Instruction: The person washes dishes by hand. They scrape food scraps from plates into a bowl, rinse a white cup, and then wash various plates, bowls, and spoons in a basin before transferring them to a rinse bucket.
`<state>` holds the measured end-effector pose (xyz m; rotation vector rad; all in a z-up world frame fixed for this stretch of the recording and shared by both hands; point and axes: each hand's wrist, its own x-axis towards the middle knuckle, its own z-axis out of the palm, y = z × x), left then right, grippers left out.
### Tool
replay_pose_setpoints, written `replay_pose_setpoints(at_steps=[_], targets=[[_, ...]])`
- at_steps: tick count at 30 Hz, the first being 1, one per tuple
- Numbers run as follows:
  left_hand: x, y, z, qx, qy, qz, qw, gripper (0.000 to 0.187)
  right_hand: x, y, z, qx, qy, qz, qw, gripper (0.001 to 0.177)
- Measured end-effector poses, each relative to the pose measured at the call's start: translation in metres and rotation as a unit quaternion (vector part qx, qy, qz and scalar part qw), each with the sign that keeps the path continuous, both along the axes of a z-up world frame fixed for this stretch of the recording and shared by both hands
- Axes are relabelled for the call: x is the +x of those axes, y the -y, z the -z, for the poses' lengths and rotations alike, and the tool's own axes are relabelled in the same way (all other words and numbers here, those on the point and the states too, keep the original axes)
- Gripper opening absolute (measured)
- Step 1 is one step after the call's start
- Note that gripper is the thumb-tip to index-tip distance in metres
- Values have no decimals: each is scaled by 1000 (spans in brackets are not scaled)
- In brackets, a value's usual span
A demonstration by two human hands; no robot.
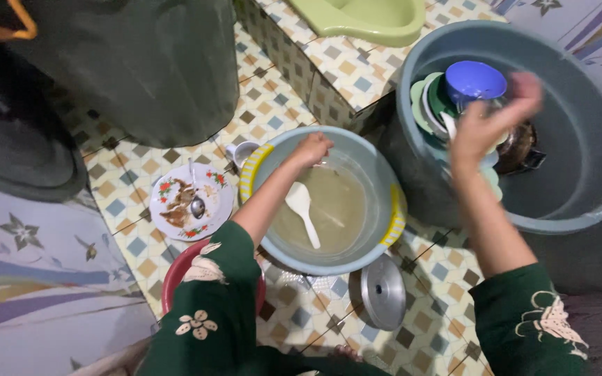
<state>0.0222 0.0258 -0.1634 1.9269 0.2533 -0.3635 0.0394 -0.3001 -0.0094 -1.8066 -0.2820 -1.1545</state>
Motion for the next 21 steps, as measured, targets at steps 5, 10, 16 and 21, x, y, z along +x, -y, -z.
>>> replay_pose_setpoints(at_steps=[5, 10, 16, 21], targets=[[-8, -20, 65, 186, 44, 70, 979, 44, -73, -103, 80, -270, -225, -265, 898, 34], [-52, -35, 83, 200, -14, 82, 976, 44, -117, -148, 202, -492, -507, -270, 655, 84], [-80, -53, 93, 183, -28, 98, 978, 42, -152, -182, 222, -543, -553, -158, 612, 91], [-97, -66, 72, 144, 18, 93, 985, 43, -151, -193, 245, -562, -496, -122, 651, 47]])
